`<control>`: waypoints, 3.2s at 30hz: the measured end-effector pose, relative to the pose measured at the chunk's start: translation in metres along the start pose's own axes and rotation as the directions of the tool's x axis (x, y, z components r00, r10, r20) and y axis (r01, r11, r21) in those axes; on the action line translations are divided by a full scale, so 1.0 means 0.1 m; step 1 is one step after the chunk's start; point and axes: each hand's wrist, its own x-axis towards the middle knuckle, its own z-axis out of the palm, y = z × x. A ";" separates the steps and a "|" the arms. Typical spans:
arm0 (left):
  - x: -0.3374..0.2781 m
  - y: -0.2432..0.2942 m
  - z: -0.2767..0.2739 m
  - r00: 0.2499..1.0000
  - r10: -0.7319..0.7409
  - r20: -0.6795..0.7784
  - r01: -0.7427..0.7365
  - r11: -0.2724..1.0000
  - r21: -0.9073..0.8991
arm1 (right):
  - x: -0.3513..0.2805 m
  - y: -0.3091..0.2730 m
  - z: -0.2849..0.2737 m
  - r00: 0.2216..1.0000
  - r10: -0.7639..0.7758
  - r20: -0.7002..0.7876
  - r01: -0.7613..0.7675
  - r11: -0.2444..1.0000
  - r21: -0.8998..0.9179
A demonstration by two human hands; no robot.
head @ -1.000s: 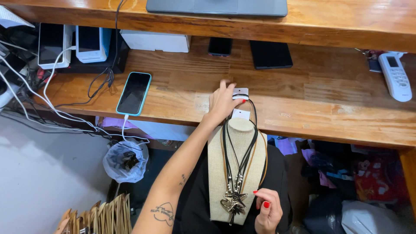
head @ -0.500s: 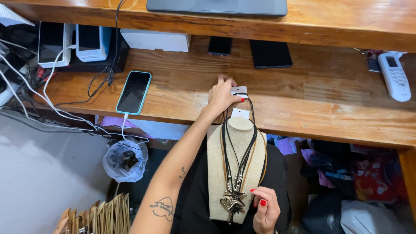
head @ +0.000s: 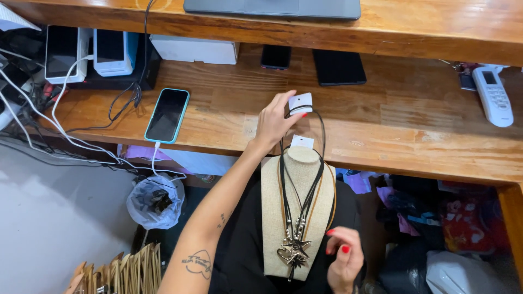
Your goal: Untangling, tagging, and arranging various necklaces on a wooden desk and a jewelry display bust.
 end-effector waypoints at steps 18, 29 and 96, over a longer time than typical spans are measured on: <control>-0.40 1.98 -1.62 0.765 0.561 -0.316 -0.627 0.759 -0.172 | 2.16 -2.00 0.28 0.904 0.006 0.427 0.057 0.990 -0.133; -1.44 1.74 -1.43 0.607 0.469 0.642 0.584 0.285 -0.760 | 2.46 -2.37 0.34 0.957 -0.027 0.288 -0.022 0.986 0.166; -0.16 -0.33 -0.74 0.956 -0.252 0.148 0.285 0.915 -0.285 | 3.06 1.30 0.09 0.895 -0.061 -0.442 -0.198 0.834 -0.515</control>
